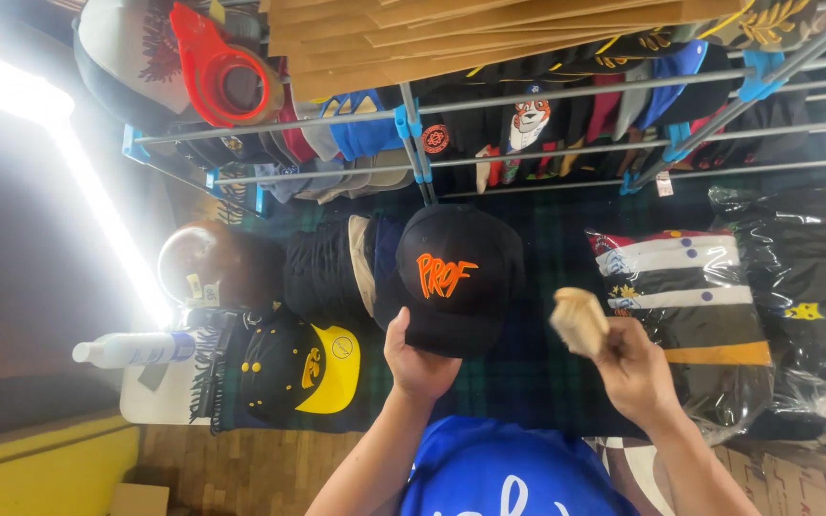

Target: The person is using a small brush to clean dust or lint off several baseball caps.

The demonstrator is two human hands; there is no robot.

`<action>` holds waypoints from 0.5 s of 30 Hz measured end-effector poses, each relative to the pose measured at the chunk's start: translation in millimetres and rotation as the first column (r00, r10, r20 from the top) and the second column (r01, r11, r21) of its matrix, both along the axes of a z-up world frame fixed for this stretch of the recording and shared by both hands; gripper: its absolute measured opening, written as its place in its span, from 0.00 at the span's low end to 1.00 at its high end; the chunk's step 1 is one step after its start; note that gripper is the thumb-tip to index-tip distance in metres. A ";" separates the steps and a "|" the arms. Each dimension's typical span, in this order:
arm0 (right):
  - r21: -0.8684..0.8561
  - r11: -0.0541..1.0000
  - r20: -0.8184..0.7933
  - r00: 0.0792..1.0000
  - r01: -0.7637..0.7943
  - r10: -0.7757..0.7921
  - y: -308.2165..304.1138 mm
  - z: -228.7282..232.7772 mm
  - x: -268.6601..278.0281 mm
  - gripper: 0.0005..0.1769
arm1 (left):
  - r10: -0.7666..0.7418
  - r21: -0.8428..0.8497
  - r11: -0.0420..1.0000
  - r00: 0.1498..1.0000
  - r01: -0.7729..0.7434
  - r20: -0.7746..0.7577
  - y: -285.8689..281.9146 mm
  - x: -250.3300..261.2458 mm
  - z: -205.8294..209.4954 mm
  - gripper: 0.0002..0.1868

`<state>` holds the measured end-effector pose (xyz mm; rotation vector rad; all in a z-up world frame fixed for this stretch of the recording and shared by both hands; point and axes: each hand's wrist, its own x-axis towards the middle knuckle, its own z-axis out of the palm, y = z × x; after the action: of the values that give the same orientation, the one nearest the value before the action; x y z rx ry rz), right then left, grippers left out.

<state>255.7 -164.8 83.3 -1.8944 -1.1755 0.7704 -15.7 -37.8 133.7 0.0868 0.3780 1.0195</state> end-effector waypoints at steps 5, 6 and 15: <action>0.338 0.900 0.214 0.953 -0.276 0.213 42.0 70.0 -53.0 0.24 | 0.006 -0.134 0.991 0.992 -0.023 -0.127 -11.7 26.9 12.7 0.27; 0.371 0.848 0.302 0.913 -0.379 0.275 50.1 77.6 -62.6 0.29 | 0.000 -0.136 0.991 0.992 -0.017 -0.122 -14.7 31.6 10.9 0.28; 0.373 0.818 0.548 0.815 -0.438 0.187 28.5 -12.0 -21.0 0.22 | -0.013 -0.224 0.975 0.995 -0.009 -0.097 -15.2 29.1 68.3 0.37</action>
<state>234.7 -136.4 71.3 -1.5026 -1.8513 0.1045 13.4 -53.0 202.0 -0.0662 0.5801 0.9664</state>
